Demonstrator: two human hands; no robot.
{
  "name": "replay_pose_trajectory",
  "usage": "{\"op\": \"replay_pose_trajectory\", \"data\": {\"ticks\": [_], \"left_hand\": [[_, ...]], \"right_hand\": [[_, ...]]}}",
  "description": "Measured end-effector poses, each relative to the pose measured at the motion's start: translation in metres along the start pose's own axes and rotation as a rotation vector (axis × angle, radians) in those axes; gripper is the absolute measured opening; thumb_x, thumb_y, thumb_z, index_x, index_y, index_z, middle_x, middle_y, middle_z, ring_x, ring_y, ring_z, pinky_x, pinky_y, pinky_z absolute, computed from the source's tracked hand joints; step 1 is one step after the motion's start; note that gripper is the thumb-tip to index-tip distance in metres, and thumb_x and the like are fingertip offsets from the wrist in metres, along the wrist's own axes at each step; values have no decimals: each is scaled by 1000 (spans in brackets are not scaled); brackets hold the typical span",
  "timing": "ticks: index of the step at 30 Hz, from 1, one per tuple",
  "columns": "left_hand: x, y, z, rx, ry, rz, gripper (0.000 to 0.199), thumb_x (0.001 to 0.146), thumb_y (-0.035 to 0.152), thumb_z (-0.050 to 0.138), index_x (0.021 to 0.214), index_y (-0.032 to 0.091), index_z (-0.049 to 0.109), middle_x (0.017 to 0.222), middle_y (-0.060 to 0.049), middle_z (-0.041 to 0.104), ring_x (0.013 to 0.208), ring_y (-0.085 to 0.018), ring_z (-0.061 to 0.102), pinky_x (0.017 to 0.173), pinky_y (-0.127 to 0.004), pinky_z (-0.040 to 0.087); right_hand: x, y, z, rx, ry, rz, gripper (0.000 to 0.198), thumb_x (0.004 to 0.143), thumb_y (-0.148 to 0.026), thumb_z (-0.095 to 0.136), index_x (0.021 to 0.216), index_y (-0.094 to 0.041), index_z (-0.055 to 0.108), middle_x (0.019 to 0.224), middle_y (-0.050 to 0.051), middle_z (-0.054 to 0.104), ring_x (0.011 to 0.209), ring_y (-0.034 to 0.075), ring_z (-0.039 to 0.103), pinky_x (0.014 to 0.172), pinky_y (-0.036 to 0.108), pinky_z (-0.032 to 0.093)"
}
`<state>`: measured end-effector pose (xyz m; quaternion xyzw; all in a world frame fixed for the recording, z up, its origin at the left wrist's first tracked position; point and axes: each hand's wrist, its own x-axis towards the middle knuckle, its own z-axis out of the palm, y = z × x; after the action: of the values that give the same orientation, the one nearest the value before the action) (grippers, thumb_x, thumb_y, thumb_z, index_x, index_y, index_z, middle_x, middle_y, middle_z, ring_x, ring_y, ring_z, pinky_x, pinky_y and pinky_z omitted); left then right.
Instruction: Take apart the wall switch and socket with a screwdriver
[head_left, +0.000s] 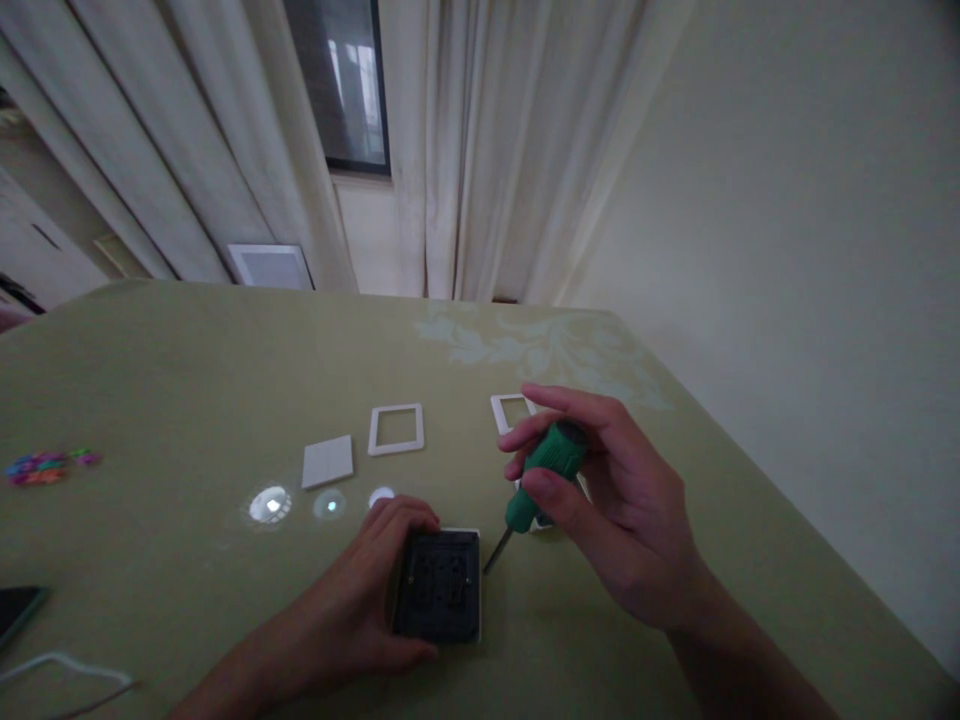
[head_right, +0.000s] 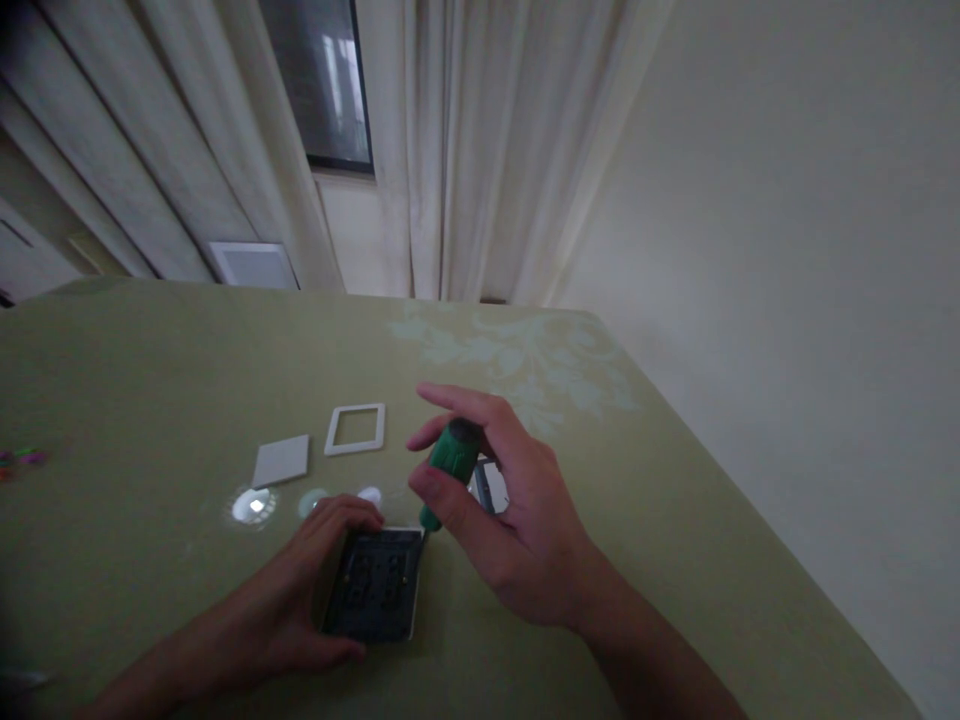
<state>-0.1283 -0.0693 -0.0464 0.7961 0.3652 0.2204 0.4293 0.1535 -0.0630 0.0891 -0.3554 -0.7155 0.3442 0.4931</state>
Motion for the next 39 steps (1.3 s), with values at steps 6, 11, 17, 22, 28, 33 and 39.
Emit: {"op": "replay_pose_trajectory", "data": {"ticks": [6, 11, 17, 22, 28, 33, 39], "left_hand": [[-2, -6, 1, -119, 10, -69, 89, 69, 15, 91, 140, 35, 43, 142, -6, 49, 134, -36, 51, 113, -51, 48], [-1, -8, -1, -143, 108, -55, 84, 75, 16, 86, 142, 36, 40, 143, -7, 51, 136, -36, 54, 112, -51, 48], [0, -10, -1, -124, 149, -55, 86, 73, 14, 86, 142, 37, 39, 145, -7, 53, 136, -37, 56, 112, -52, 49], [0, -11, 0, -233, 115, -106, 82, 80, 18, 85, 144, 37, 38, 145, -8, 53, 134, -34, 57, 110, -49, 50], [2, -11, -1, -301, 116, -114, 81, 79, 19, 86, 142, 38, 39, 143, -6, 53, 132, -33, 58, 108, -49, 51], [0, -15, 2, -368, 110, -139, 83, 78, 17, 85, 144, 38, 38, 142, -6, 54, 129, -33, 59, 105, -48, 53], [0, -13, 0, -346, 103, -145, 82, 80, 18, 85, 144, 39, 37, 139, -6, 55, 126, -33, 61, 102, -47, 55]], "right_hand": [[4, 9, 2, -45, -40, -21, 50, 108, -26, 70, 154, -36, 54, 123, 5, 72, 101, 19, 75, 88, 35, 65], [6, 14, 1, -62, -32, -53, 52, 107, -25, 72, 155, -33, 54, 126, 7, 72, 113, 23, 74, 94, 39, 66], [7, 18, 3, -26, -8, -51, 53, 106, -21, 72, 154, -34, 54, 127, 6, 71, 110, 21, 75, 94, 37, 67], [7, 20, 6, -7, -26, -52, 55, 105, -20, 73, 155, -35, 54, 126, 6, 71, 111, 21, 74, 93, 37, 67], [4, 21, 10, -64, -69, -42, 57, 104, -24, 74, 156, -33, 52, 125, 7, 74, 112, 22, 75, 91, 36, 67], [1, 22, 13, -178, -108, -46, 57, 106, -26, 71, 158, -34, 49, 131, 7, 74, 110, 23, 76, 88, 36, 65], [-1, 15, 8, -179, -82, -73, 65, 104, -23, 73, 161, -36, 45, 131, 6, 74, 109, 22, 76, 91, 36, 65]]}}
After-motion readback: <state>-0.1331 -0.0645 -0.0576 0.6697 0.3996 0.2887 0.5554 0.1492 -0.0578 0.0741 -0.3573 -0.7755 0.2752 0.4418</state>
